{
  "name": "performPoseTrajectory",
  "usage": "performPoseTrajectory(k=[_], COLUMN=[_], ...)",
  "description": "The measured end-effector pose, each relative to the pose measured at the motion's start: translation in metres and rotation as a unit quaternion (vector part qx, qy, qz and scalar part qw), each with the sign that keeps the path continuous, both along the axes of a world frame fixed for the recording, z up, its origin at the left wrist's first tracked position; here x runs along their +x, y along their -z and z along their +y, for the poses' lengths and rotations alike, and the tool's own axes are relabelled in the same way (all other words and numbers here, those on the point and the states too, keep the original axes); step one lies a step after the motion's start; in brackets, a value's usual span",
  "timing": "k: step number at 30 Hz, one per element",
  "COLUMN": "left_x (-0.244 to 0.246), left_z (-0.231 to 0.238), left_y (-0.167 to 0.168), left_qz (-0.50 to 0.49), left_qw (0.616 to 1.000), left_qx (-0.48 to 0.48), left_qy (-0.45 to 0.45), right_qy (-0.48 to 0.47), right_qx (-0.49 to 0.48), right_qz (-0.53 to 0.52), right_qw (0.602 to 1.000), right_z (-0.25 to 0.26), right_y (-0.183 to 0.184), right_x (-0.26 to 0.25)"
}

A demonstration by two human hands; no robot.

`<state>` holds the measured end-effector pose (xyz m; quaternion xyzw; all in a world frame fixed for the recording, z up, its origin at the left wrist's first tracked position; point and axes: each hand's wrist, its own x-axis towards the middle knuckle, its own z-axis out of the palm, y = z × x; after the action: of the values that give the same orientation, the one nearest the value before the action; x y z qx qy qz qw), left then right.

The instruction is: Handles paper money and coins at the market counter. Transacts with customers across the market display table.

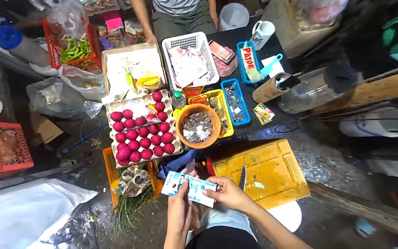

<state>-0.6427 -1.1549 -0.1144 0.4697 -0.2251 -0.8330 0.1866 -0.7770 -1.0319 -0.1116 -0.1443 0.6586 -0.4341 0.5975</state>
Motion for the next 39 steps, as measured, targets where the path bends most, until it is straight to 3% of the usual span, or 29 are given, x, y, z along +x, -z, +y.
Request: performPoseTrajectory(k=[3, 6, 11, 14, 17, 21, 24, 26, 28, 31, 34, 39], left_x=[-0.011, -0.024, -0.045, -0.050, -0.057, -0.063, -0.049, -0.034, -0.016, 0.015, 0.047, 0.082], left_z=[-0.010, -0.014, -0.036, -0.051, -0.064, -0.071, -0.072, -0.070, -0.062, -0.048, -0.035, -0.022], left_y=[-0.001, -0.004, -0.005, 0.001, 0.001, -0.001, -0.005, -0.001, 0.005, 0.016, 0.027, 0.040], left_qz=[0.119, 0.203, 0.261, 0.310, 0.318, 0.271, 0.204, 0.155, 0.067, -0.064, -0.141, -0.126], left_qw=[0.987, 0.968, 0.938, 0.921, 0.918, 0.948, 0.965, 0.971, 0.976, 0.965, 0.943, 0.929], left_qx=[0.040, 0.041, 0.069, 0.061, 0.048, -0.038, -0.028, 0.000, 0.026, 0.094, 0.138, 0.141], left_qy=[-0.105, -0.142, -0.217, -0.227, -0.233, -0.164, -0.164, -0.184, -0.203, -0.237, -0.269, -0.318], right_qy=[0.104, 0.167, 0.192, 0.195, 0.140, 0.060, 0.182, 0.305, 0.420, 0.546, 0.562, 0.446], right_qx=[-0.049, -0.078, -0.084, -0.073, -0.102, -0.130, -0.135, -0.136, -0.118, -0.083, -0.074, -0.077], right_qz=[-0.019, -0.088, -0.176, -0.143, -0.097, 0.097, 0.228, 0.186, 0.072, -0.072, -0.078, 0.033], right_qw=[0.993, 0.979, 0.962, 0.967, 0.980, 0.985, 0.947, 0.924, 0.897, 0.831, 0.820, 0.891], right_z=[-0.001, -0.013, -0.030, -0.034, -0.036, -0.072, -0.118, -0.154, -0.180, -0.197, -0.206, -0.244], right_y=[0.004, -0.004, -0.023, -0.027, -0.031, -0.056, -0.037, -0.008, 0.024, 0.065, 0.079, 0.073], right_x=[-0.004, -0.011, -0.025, -0.034, -0.052, -0.117, -0.210, -0.277, -0.329, -0.365, -0.367, -0.366])
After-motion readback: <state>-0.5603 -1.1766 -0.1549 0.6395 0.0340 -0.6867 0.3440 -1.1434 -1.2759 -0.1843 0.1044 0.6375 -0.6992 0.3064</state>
